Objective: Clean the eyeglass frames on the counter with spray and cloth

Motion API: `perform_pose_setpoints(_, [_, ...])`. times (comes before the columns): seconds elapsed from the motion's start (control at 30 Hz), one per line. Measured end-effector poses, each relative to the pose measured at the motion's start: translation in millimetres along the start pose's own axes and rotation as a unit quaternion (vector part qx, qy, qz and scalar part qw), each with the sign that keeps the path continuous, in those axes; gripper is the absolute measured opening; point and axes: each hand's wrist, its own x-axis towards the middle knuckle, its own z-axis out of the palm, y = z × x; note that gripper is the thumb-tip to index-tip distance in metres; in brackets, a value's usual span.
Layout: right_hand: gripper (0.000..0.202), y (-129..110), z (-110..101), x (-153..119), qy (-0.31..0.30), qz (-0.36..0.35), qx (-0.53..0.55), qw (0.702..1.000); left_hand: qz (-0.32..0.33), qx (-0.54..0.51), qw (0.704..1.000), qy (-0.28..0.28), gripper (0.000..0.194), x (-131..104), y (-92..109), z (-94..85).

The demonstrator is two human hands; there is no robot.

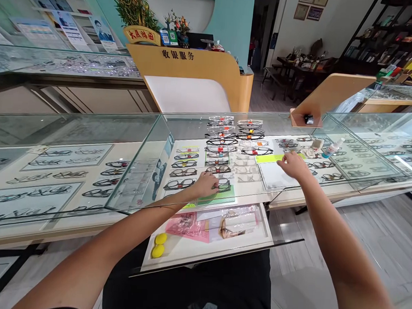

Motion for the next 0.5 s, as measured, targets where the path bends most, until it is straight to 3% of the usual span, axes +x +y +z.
perform_pose_setpoints(0.13, [0.023,-24.3,-17.1,63.6,0.102,0.019,0.034,0.994,-0.011,-0.003,1.0,-0.016,0.017,0.8,3.7,-2.7])
perform_pose_setpoints(0.23, [0.024,-43.3,-14.6,97.5,0.13,0.081,0.05,0.987,-0.021,0.001,1.0,-0.02,0.016,0.2,7.4,-7.4])
perform_pose_setpoints(0.37, [0.03,-49.8,5.7,108.7,0.16,0.131,0.076,0.975,-0.034,0.005,0.999,-0.02,0.015,-1.6,9.1,-10.8])
perform_pose_setpoints(0.5, [0.033,-40.5,18.9,109.8,0.146,0.141,0.079,0.976,-0.036,0.006,0.999,-0.006,0.015,-0.2,7.7,-8.6])
